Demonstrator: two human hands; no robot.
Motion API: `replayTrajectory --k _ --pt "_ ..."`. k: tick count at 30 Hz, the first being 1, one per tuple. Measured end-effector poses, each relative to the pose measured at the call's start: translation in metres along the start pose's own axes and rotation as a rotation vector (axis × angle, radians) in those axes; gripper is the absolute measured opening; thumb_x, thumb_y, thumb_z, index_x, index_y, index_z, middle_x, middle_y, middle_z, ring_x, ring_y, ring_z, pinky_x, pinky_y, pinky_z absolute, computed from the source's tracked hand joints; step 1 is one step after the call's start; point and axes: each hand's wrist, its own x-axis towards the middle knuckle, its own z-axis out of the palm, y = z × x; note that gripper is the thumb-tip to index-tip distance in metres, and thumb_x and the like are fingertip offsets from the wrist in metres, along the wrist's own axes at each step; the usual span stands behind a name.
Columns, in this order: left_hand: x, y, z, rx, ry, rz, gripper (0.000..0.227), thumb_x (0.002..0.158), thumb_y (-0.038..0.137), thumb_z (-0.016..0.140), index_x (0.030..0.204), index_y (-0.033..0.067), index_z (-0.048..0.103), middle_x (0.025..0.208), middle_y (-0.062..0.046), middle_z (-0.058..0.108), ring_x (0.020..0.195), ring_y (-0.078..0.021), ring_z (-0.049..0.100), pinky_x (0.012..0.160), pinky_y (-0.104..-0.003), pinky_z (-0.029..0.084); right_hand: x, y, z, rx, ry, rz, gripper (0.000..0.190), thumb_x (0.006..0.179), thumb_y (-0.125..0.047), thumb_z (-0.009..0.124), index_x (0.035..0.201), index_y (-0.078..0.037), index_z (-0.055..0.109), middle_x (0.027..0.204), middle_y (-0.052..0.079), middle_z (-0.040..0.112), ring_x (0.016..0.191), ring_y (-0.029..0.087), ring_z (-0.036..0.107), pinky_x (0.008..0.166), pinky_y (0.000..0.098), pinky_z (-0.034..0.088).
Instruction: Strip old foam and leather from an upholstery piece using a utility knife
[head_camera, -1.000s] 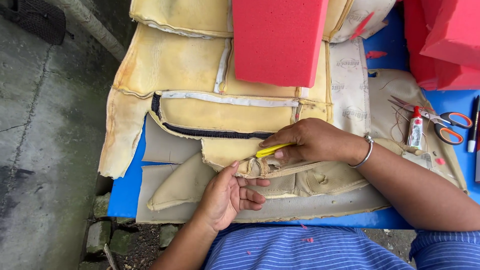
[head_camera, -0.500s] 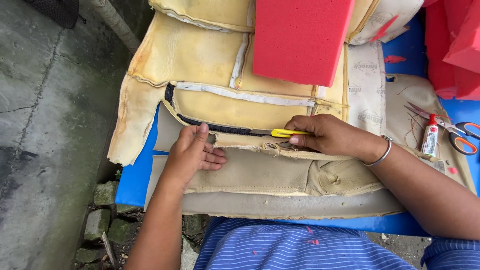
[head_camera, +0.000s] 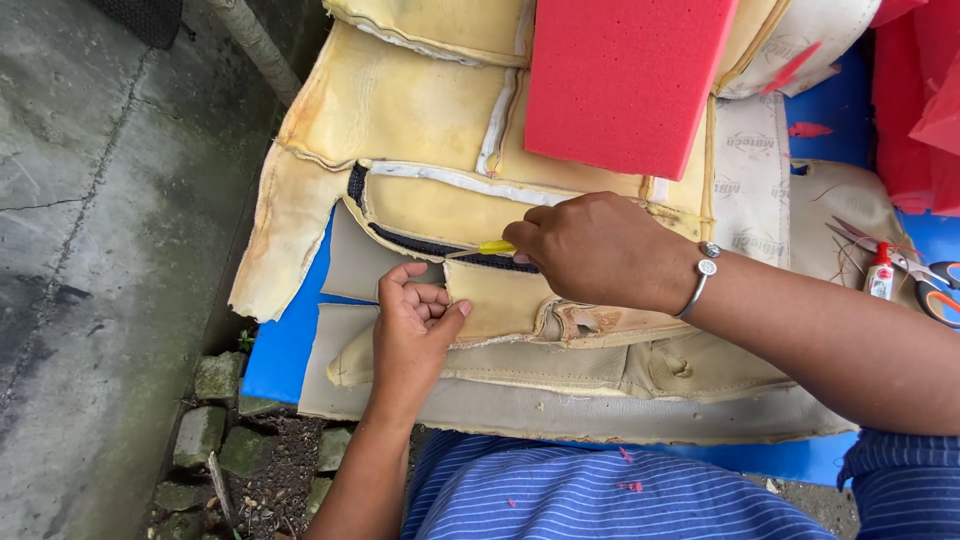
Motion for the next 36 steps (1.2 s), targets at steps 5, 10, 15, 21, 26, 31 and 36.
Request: replayTrajectory --k 5,10,15,21,26,31,36 --pt "-0.005 0.006 0.005 0.038 0.047 0.067 0.064 0.086 -0.004 0.075 0.138 0.0059 0.037 0.089 -0.009 0.058 0.076 -0.0132 0.065 0.061 -0.021 0.055 0.025 -0.017 0.0 -0.245 -0.057 -0.117 0.019 0.096 -0.019 0.052 0.092 -0.014 0.07 0.078 0.006 0.07 0.073 0.028 0.075 0.062 0.0425 0.061" --pt "-0.005 0.003 0.007 0.075 0.053 0.091 0.062 0.087 -0.003 0.074 0.137 0.0071 0.04 0.088 -0.01 0.06 0.074 -0.0141 0.063 0.061 -0.023 0.055 0.039 -0.024 0.004 -0.32 -0.087 -0.142 0.019 0.091 -0.015 0.053 0.082 -0.012 0.069 0.071 0.008 0.067 0.064 0.029 0.073 0.054 0.0433 0.059" --pt "-0.007 0.001 0.01 0.13 0.06 0.113 0.054 0.088 -0.001 0.073 0.133 0.0087 0.043 0.085 -0.01 0.063 0.071 -0.0149 0.063 0.058 -0.024 0.054 0.051 -0.036 0.017 -0.283 -0.133 -0.135 0.021 0.086 -0.012 0.053 0.072 -0.008 0.068 0.059 0.012 0.063 0.056 0.031 0.071 0.045 0.0448 0.056" --pt "-0.007 -0.004 0.009 0.114 0.075 0.112 0.048 0.089 -0.002 0.071 0.128 0.0091 0.046 0.083 -0.01 0.065 0.067 -0.0141 0.061 0.056 -0.025 0.053 0.026 -0.037 -0.011 -0.29 -0.228 -0.062 0.021 0.085 -0.005 0.053 0.077 -0.011 0.072 0.065 0.01 0.069 0.062 0.03 0.073 0.049 0.0448 0.058" --pt "0.012 -0.005 -0.01 -0.144 -0.114 0.02 0.046 0.097 0.008 0.065 0.136 0.0066 0.042 0.095 -0.008 0.064 0.079 -0.0121 0.062 0.067 -0.023 0.051 0.002 -0.023 -0.065 -0.274 -0.355 0.057 0.027 0.092 -0.007 0.046 0.098 -0.009 0.073 0.085 0.014 0.076 0.08 0.035 0.078 0.065 0.0489 0.062" --pt "0.03 0.043 -0.021 -0.255 -0.202 -0.45 0.037 0.104 0.029 0.058 0.132 0.0061 0.056 0.106 -0.012 0.064 0.097 -0.0277 0.076 0.081 -0.04 0.066 -0.012 0.002 -0.052 0.072 -0.236 0.162 0.027 0.106 -0.023 0.046 0.113 -0.008 0.068 0.097 0.017 0.077 0.095 0.043 0.076 0.084 0.0527 0.06" --pt "0.041 0.06 -0.031 -0.164 -0.301 -0.644 0.039 0.103 0.033 0.057 0.131 0.0061 0.063 0.101 -0.016 0.07 0.087 -0.0268 0.077 0.078 -0.043 0.066 -0.03 0.026 -0.015 0.513 -0.143 0.127 0.025 0.102 -0.017 0.053 0.114 0.002 0.064 0.1 0.029 0.073 0.1 0.057 0.068 0.089 0.0632 0.054"
